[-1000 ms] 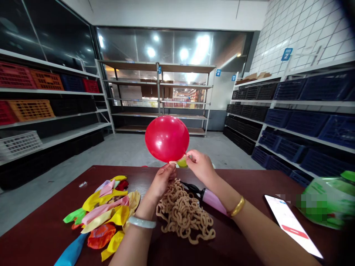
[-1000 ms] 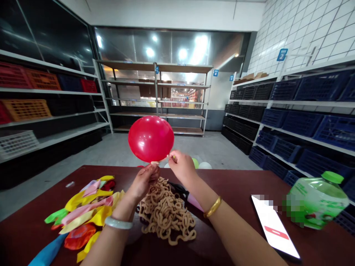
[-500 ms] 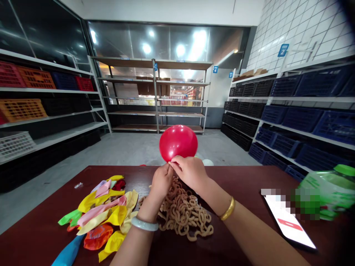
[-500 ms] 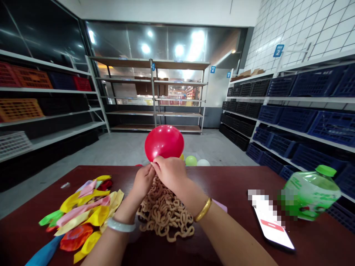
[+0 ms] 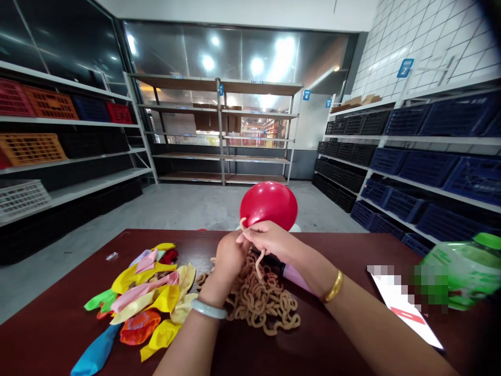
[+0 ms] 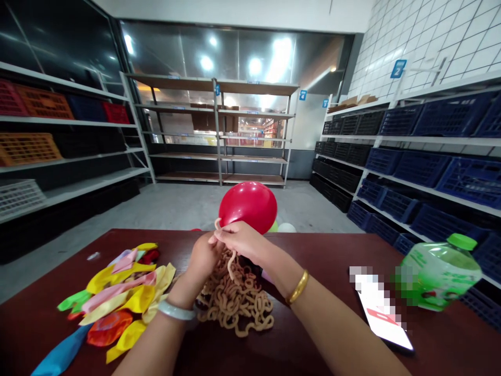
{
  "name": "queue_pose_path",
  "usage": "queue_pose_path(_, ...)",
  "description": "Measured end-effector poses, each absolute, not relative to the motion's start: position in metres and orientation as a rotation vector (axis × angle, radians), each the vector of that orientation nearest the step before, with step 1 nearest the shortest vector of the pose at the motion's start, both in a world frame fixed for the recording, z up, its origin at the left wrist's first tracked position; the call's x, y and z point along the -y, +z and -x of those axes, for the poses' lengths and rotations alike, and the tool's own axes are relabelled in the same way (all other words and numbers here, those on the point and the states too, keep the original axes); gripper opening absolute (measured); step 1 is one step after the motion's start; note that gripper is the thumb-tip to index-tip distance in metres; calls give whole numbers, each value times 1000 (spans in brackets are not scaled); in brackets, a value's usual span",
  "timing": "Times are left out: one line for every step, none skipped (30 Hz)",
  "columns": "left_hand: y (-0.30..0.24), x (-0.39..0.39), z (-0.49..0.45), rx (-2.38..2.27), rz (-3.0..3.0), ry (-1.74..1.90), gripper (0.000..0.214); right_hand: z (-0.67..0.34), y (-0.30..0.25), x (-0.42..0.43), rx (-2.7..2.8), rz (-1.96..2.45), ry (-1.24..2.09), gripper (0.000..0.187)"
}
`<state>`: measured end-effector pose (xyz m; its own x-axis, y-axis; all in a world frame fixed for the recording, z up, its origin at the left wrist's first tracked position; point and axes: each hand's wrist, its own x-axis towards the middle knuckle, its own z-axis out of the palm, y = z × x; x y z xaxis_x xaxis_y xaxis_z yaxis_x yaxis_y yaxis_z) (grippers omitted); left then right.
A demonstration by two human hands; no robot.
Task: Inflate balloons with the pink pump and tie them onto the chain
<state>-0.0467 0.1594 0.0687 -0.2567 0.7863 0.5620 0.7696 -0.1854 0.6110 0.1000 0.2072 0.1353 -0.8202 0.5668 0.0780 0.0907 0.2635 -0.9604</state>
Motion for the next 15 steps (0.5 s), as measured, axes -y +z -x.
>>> queue_pose_path(68,-161,49,-1915,-1793,1580,31,-102,136,-206,2139,584,1492,26)
queue_pose_path(67,-163,50,-1822,-1673,1681,32,-103,135,-207,2144,599,1375,25)
queue_pose_path(68,-164,51,-1707,-1549,1757,34,-105,135,-208,2151,636,1239,22)
queue_pose_path(69,-165,51,-1577,-1427,1802,35,-107,133,-211,2164,685,1095,18)
queue_pose_path(70,-165,50,-1435,-1323,1814,35,-109,132,-215,2180,729,954,15)
queue_pose_path(71,-164,49,-1292,-1246,1797,36,-111,130,-219,2198,763,830,14)
queue_pose_path(73,-163,47,-1163,-1194,1764,37,-113,128,-223,2211,791,728,14)
queue_pose_path(74,-162,44,-1062,-1168,1721,37,-115,126,-227,2214,815,650,15)
queue_pose_path(75,-160,42,-995,-1162,1683,37,-116,125,-232,2208,838,600,18)
queue_pose_path(76,-158,41,-955,-1174,1647,38,-118,124,-235,2202,860,567,20)
queue_pose_path(77,-157,40,-934,-1194,1606,39,-119,124,-238,2194,890,537,22)
queue_pose_path(77,-156,39,-928,-1215,1561,40,-120,124,-240,2188,927,503,23)
queue_pose_path(77,-155,39,-931,-1235,1519,41,-121,124,-241,2186,967,462,24)
queue_pose_path(77,-154,39,-935,-1247,1482,42,-122,125,-241,2189,1009,411,24)
queue_pose_path(77,-154,39,-935,-1248,1455,42,-122,125,-240,2196,1051,353,25)
